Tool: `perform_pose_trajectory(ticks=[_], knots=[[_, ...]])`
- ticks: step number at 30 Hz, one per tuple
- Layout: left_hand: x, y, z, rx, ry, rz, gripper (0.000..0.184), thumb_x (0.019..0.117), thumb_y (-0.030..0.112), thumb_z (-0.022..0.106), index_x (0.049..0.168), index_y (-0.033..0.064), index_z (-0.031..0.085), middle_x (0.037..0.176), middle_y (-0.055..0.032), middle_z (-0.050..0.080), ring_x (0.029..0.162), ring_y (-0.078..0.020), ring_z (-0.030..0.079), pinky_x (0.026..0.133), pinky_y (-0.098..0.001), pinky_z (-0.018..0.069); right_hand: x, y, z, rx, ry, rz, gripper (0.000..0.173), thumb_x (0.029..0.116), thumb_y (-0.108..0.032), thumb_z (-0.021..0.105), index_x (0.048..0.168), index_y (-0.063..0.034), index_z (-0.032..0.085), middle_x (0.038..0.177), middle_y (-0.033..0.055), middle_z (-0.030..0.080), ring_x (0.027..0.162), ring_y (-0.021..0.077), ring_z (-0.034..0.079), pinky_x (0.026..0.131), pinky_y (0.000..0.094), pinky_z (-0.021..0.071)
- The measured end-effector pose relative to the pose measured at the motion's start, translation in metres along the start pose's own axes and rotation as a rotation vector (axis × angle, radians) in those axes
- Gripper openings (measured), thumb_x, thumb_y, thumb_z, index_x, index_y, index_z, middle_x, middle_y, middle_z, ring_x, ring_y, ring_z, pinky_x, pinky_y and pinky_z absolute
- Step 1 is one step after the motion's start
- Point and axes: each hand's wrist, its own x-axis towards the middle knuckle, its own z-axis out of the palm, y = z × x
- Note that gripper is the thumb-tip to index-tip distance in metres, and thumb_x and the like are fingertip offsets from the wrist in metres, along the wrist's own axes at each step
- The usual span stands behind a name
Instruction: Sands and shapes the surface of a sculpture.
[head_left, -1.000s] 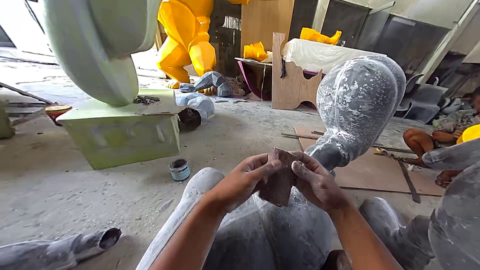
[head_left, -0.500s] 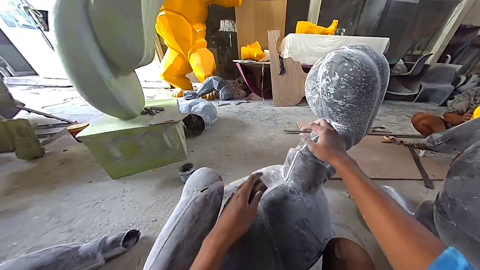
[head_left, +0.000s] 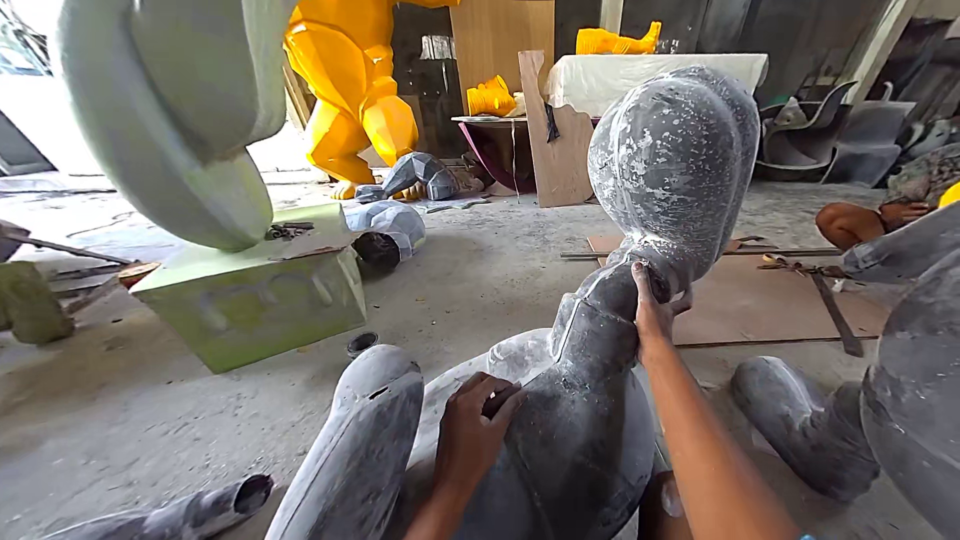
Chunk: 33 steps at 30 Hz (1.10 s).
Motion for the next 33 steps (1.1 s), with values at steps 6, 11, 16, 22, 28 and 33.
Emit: perform_pose_trajectory(ticks=[6,11,16,22,28,33], knots=[[0.043,0.011,0.026,-0.044,-0.081,0.022,0.018,0.0901,0.046,0.075,0.093,0.0283,0.077,0.091,0.0134,0.067,0.082,-0.0039,0.064,0.076,-0.0355,0.0571,-0.001,0.008,-0.004,0.187,-0.324,0.09,0.108,0.069,-0.083,0.072,0.15,-0.0185,0.044,0.133,0.0091,0.065,0.121,0.0243,0.065,0.099,0.0517,0.0566],[0.005,-0.011,0.002,-0.042,-0.012,0.096,0.023,0.0935,0.044,0.071,0.098,0.0238,0.078,0.094,0.0106,0.07,0.083,-0.0021,0.066,0.075,-0.027,0.0585,-0.001,0.01,-0.004,0.213,-0.292,0.053,0.097,0.0749,-0.08,0.07,0.147,-0.0185,0.05,0.13,0.0066,0.068,0.118,0.02,0.067,0.098,0.0464,0.0574],[0.04,0.013,0.025,-0.034,-0.092,0.063,0.018,0.0905,0.042,0.077,0.095,0.0241,0.078,0.093,0.0101,0.07,0.083,-0.0053,0.066,0.076,-0.0357,0.059,-0.007,0.005,-0.003,0.203,-0.328,0.04,0.088,0.0798,-0.079,0.066,0.145,-0.0208,0.053,0.128,0.0041,0.069,0.117,0.0181,0.067,0.098,0.0456,0.0577],[0.019,0.006,0.005,-0.047,-0.118,0.096,0.016,0.0924,0.041,0.074,0.1,0.0281,0.079,0.095,0.014,0.069,0.084,0.0003,0.065,0.075,-0.0249,0.0586,-0.006,0.005,-0.004,0.223,-0.337,0.01,0.084,0.0812,-0.078,0.066,0.144,-0.0225,0.055,0.128,0.0025,0.069,0.118,0.0162,0.067,0.099,0.044,0.0576],[0.05,0.028,0.034,-0.026,-0.128,0.168,0.012,0.0932,0.035,0.074,0.097,0.0248,0.079,0.097,0.0107,0.069,0.085,-0.0036,0.066,0.075,-0.0325,0.0586,-0.001,0.007,0.0,0.183,-0.292,0.029,0.096,0.0781,-0.081,0.066,0.148,-0.0171,0.047,0.132,0.0062,0.066,0.121,0.0191,0.065,0.1,0.0464,0.0571],[0.022,0.008,0.008,-0.019,-0.09,0.152,0.016,0.092,0.041,0.074,0.097,0.0269,0.079,0.094,0.0144,0.07,0.082,0.0007,0.065,0.071,-0.0238,0.0587,0.001,0.008,0.0,0.2,-0.28,0.046,0.102,0.0746,-0.083,0.068,0.149,-0.0166,0.046,0.131,0.0076,0.067,0.119,0.0195,0.066,0.098,0.0458,0.0581]])
